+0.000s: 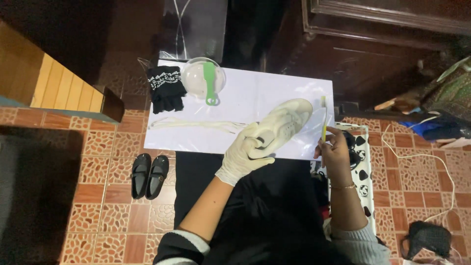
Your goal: The person is cleaning a white sneaker using a toothbrush and a cleaning solution. They scrub the upper, sides, and sole of the shoe while holding it in their gloved hands.
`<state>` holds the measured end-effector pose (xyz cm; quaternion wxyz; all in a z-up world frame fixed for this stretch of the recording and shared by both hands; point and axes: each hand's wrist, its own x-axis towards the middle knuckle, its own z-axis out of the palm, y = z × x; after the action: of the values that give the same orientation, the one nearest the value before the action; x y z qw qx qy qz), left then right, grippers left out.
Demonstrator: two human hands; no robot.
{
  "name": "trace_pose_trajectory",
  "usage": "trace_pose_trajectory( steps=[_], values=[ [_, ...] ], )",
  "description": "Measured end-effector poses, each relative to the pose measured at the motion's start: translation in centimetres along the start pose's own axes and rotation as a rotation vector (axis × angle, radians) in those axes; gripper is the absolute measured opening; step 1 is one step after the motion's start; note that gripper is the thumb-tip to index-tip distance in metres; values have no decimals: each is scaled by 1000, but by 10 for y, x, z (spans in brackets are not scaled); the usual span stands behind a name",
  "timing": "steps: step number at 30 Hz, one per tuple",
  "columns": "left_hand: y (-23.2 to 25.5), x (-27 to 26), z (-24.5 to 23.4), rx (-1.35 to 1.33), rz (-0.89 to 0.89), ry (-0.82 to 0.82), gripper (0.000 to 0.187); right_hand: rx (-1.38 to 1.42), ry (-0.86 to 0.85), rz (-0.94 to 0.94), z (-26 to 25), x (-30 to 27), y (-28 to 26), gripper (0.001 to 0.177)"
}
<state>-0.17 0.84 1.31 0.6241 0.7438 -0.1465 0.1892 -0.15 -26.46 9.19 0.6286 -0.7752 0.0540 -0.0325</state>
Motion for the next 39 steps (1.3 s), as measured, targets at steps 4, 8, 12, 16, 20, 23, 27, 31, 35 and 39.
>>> trace_pose_trajectory(
  steps=[4, 8, 12, 16, 20, 23, 27, 31, 35, 39],
  values=[
    [-14, 1, 14, -25, 1, 2, 58, -316, 0, -55, -6, -6, 33, 53],
    [-3, 0, 10, 23, -28, 8, 55, -787, -82, 115, 29, -32, 17, 49],
    [8, 4, 4, 9, -30, 18, 52, -908, -75, -30, 1, 2, 53, 49],
    [-14, 0, 11, -56, -44, 27, 49, -1107, -127, -151, 11, -8, 39, 50],
    [-32, -8, 16, -67, -55, 29, 48, -1202, -139, -185, -5, -9, 53, 55],
    [-31, -7, 16, -74, -46, 35, 47, -1123, -98, -164, -8, 2, 74, 56],
    [-20, -4, 15, -104, -40, 23, 50, -1077, -206, -66, 13, -32, 35, 50],
    [-16, -1, 10, -89, -32, 15, 47, -1021, -141, -95, -12, 1, 53, 53],
    [-16, -1, 12, -133, -47, 18, 49, -1113, -151, -125, 10, -12, 38, 52],
    [-40, -2, 11, -109, -33, 9, 49, -943, -54, -67, 11, -15, -9, 38]
  ],
)
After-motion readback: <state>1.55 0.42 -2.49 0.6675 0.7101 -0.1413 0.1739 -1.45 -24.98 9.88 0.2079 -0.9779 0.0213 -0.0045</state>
